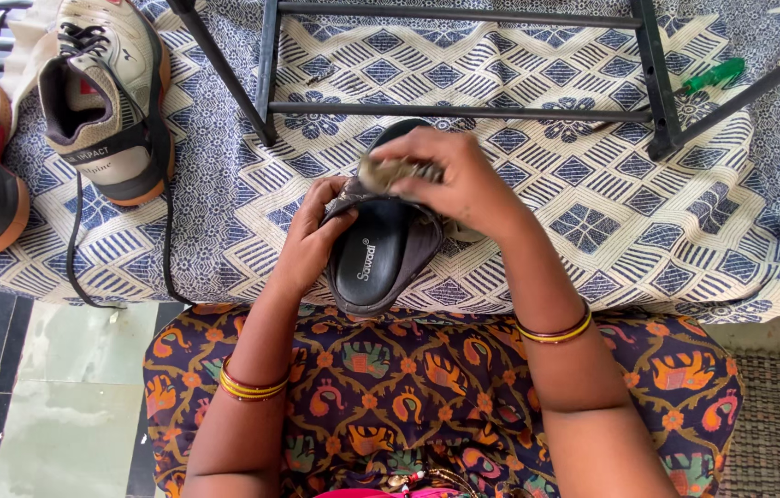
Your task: The person ties the laces of a light blue sneaker, then wipes the sneaker with a cloth. The person then wipes a dark-colored slide sandal with the same cloth.
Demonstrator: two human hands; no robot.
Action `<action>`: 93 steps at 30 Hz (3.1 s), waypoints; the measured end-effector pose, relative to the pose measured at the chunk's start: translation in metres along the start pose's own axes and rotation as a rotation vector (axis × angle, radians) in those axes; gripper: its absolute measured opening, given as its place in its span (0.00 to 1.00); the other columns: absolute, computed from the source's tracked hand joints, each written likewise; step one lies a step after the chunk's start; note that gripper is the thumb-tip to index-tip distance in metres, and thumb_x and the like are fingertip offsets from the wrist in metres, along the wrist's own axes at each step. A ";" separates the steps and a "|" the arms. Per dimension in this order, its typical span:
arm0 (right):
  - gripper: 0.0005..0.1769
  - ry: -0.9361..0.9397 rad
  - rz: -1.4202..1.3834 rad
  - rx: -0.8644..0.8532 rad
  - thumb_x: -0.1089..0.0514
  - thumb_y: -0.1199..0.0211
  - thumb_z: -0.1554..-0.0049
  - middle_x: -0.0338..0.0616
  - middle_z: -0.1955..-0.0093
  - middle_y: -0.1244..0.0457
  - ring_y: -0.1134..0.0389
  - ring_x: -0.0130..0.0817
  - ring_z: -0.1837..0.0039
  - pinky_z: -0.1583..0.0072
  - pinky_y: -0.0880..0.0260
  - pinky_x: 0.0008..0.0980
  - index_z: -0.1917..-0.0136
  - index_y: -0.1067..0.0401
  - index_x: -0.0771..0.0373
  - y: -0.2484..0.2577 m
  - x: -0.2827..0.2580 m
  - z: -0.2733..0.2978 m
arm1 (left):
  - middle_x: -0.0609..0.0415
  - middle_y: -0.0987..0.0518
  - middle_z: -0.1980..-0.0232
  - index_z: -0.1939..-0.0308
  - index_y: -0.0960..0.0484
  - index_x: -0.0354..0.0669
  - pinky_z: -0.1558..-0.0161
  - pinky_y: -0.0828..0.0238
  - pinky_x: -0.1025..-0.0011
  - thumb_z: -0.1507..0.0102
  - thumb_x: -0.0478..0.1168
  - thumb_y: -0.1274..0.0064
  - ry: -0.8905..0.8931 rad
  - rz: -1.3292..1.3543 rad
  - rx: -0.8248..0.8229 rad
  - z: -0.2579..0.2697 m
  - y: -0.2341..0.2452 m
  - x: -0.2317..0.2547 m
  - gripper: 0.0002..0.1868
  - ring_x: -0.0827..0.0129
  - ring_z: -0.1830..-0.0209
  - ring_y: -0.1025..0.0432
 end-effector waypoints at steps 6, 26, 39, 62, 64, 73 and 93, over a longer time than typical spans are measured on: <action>0.15 0.067 0.296 0.165 0.63 0.27 0.47 0.48 0.50 0.32 0.31 0.41 0.49 0.45 0.29 0.38 0.46 0.21 0.63 0.010 0.012 -0.008 | 0.52 0.28 0.42 0.45 0.24 0.36 0.34 0.40 0.71 0.38 0.36 0.50 -0.001 0.044 -0.020 -0.001 -0.001 0.002 0.18 0.65 0.37 0.33; 0.15 0.093 0.136 0.035 0.60 0.29 0.45 0.43 0.51 0.32 0.31 0.37 0.51 0.47 0.29 0.37 0.44 0.20 0.63 0.035 -0.034 0.007 | 0.52 0.29 0.40 0.43 0.25 0.37 0.34 0.40 0.70 0.35 0.37 0.52 0.025 0.076 0.006 0.000 0.002 -0.002 0.17 0.64 0.35 0.34; 0.16 0.004 -0.034 -0.148 0.63 0.30 0.45 0.41 0.53 0.29 0.30 0.25 0.54 0.53 0.30 0.25 0.43 0.21 0.64 0.090 -0.045 0.043 | 0.47 0.26 0.37 0.36 0.26 0.44 0.35 0.37 0.56 0.43 0.44 0.36 -0.344 -0.749 -0.083 -0.003 -0.008 0.110 0.32 0.49 0.34 0.35; 0.10 0.333 0.176 0.006 0.66 0.30 0.47 0.42 0.46 0.31 0.29 0.36 0.45 0.42 0.26 0.33 0.51 0.19 0.58 -0.031 -0.072 0.002 | 0.56 0.22 0.54 0.31 0.26 0.42 0.59 0.32 0.77 0.27 0.26 0.57 -0.062 0.559 0.101 -0.031 0.037 -0.016 0.20 0.76 0.60 0.29; 0.09 0.299 0.103 -0.204 0.65 0.30 0.47 0.39 0.46 0.30 0.29 0.33 0.47 0.44 0.26 0.32 0.52 0.18 0.57 -0.053 -0.088 0.013 | 0.58 0.21 0.58 0.34 0.27 0.44 0.61 0.30 0.79 0.29 0.27 0.55 -0.046 0.646 0.115 -0.030 0.040 -0.016 0.20 0.78 0.63 0.28; 0.13 0.505 0.177 -0.162 0.71 0.33 0.51 0.44 0.45 0.32 0.32 0.39 0.41 0.41 0.28 0.35 0.51 0.20 0.64 -0.062 -0.111 0.017 | 0.56 0.23 0.40 0.34 0.27 0.41 0.46 0.30 0.78 0.26 0.32 0.58 -0.146 0.703 0.082 -0.034 0.037 -0.010 0.16 0.79 0.47 0.28; 0.14 0.385 0.101 0.220 0.69 0.32 0.43 0.44 0.46 0.31 0.26 0.35 0.46 0.45 0.21 0.35 0.43 0.23 0.62 -0.018 -0.116 0.017 | 0.53 0.22 0.43 0.34 0.29 0.42 0.46 0.24 0.75 0.28 0.35 0.62 0.013 0.753 0.038 -0.017 0.003 0.014 0.18 0.74 0.49 0.24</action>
Point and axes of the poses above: each hand's wrist, its own z-axis away from the middle knuckle, its own y-axis out of the back of the hand, x = y × z, the point moved 9 cm from there along -z, towards the middle knuckle
